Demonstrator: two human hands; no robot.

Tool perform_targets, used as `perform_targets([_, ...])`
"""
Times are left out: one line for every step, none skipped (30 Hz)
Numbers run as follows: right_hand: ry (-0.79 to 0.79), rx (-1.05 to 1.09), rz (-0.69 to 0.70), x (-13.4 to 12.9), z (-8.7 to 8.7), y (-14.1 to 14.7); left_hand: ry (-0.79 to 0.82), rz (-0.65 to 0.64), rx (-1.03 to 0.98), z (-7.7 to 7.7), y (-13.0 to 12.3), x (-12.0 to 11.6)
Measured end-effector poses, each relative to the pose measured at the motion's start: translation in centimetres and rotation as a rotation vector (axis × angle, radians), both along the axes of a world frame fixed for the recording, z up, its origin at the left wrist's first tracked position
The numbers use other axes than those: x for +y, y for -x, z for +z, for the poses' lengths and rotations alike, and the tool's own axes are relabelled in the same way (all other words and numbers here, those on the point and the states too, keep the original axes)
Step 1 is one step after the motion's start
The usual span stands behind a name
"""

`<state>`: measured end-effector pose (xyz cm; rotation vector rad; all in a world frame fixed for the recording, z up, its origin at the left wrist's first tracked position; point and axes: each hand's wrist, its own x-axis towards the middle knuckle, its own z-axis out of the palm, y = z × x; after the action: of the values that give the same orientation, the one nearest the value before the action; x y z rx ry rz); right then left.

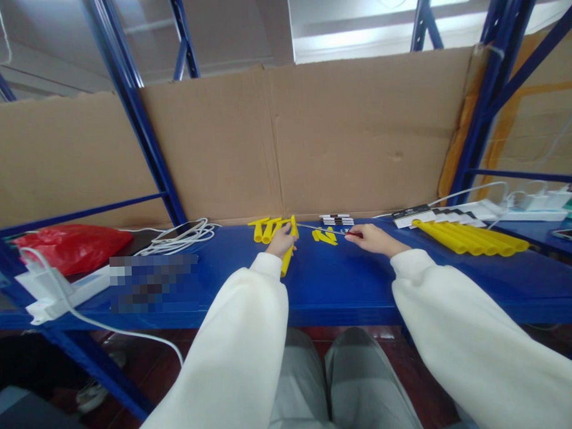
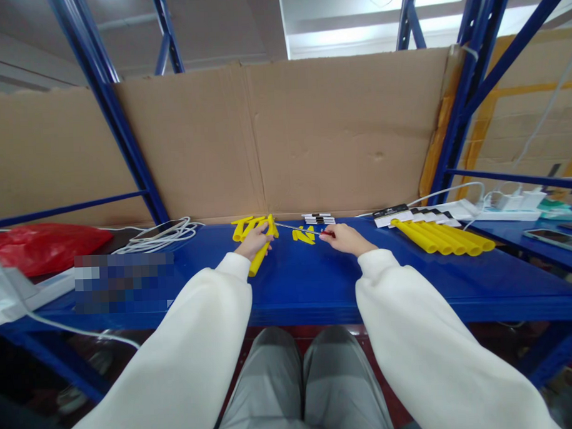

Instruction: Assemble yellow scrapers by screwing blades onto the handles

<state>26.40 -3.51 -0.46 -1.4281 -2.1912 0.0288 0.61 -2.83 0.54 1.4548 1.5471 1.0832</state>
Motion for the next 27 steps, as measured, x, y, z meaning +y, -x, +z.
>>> perform_targets([-0.006,0.017,-0.004,0.06,-0.11,0.07,-0.003,0.006,-0.002,0.02,-0.03,-0.04])
perform_targets([-0.009,0.029,-0.012,0.12,-0.2,0.13,-0.007,0.011,-0.003,0.05,-0.05,-0.11])
perform_targets([-0.004,0.036,-0.026,0.18,-0.26,0.15,-0.01,0.013,-0.004,0.1,-0.08,-0.19])
perform_targets([0.003,0.037,-0.041,0.23,-0.3,0.15,-0.011,0.012,-0.003,0.16,-0.11,-0.28])
perform_targets([0.011,0.033,-0.055,0.26,-0.32,0.14,-0.01,0.008,-0.002,0.22,-0.13,-0.37])
perform_targets([0.015,0.029,-0.065,0.29,-0.31,0.11,-0.007,0.002,0.0,0.27,-0.15,-0.45])
perform_targets([0.014,0.024,-0.071,0.29,-0.29,0.07,-0.004,-0.005,0.001,0.31,-0.16,-0.51])
perform_targets([0.009,0.017,-0.077,0.28,-0.25,0.03,-0.002,-0.013,0.0,0.33,-0.17,-0.54])
perform_targets([0.004,0.006,-0.082,0.25,-0.2,-0.01,-0.002,-0.019,-0.001,0.33,-0.17,-0.54])
perform_targets([-0.001,-0.011,-0.088,0.2,-0.14,-0.03,-0.004,-0.022,-0.003,0.29,-0.16,-0.51])
perform_targets([-0.003,-0.033,-0.093,0.13,-0.08,-0.05,-0.007,-0.02,-0.004,0.23,-0.15,-0.44])
perform_targets([-0.006,-0.054,-0.097,0.05,-0.02,-0.06,-0.012,-0.015,-0.005,0.15,-0.14,-0.36])
perform_targets([-0.011,-0.071,-0.1,-0.03,0.02,-0.04,-0.018,-0.008,-0.007,0.06,-0.12,-0.26])
perform_targets([-0.017,-0.079,-0.1,-0.11,0.05,-0.02,-0.023,0.0,-0.011,-0.03,-0.11,-0.17])
perform_targets([-0.022,-0.08,-0.093,-0.16,0.06,0.02,-0.026,0.007,-0.015,-0.11,-0.1,-0.08])
perform_targets([-0.024,-0.075,-0.081,-0.2,0.05,0.06,-0.028,0.013,-0.019,-0.19,-0.09,-0.01])
perform_targets([-0.024,-0.065,-0.066,-0.2,0.01,0.1,-0.029,0.018,-0.021,-0.24,-0.08,0.04])
perform_targets([-0.022,-0.054,-0.053,-0.17,-0.04,0.14,-0.028,0.021,-0.022,-0.28,-0.07,0.08])
perform_targets([-0.017,-0.046,-0.045,-0.12,-0.1,0.16,-0.026,0.022,-0.019,-0.29,-0.06,0.11])
perform_targets([-0.012,-0.039,-0.045,-0.05,-0.17,0.16,-0.025,0.021,-0.015,-0.3,-0.05,0.12])
perform_targets([-0.007,-0.033,-0.055,0.02,-0.22,0.14,-0.024,0.017,-0.01,-0.28,-0.04,0.12])
perform_targets([-0.004,-0.03,-0.072,0.09,-0.27,0.1,-0.023,0.013,-0.006,-0.26,-0.04,0.12])
perform_targets([-0.003,-0.03,-0.089,0.14,-0.3,0.05,-0.021,0.008,-0.003,-0.24,-0.04,0.11])
perform_targets([-0.006,-0.032,-0.101,0.18,-0.31,-0.02,-0.018,0.003,-0.001,-0.21,-0.04,0.09])
perform_targets([-0.014,-0.035,-0.11,0.19,-0.3,-0.1,-0.016,-0.001,-0.002,-0.18,-0.04,0.08])
perform_targets([-0.026,-0.038,-0.115,0.19,-0.28,-0.17,-0.015,-0.004,-0.005,-0.16,-0.04,0.06])
perform_targets([-0.038,-0.045,-0.114,0.18,-0.25,-0.24,-0.013,-0.007,-0.008,-0.14,-0.04,0.04])
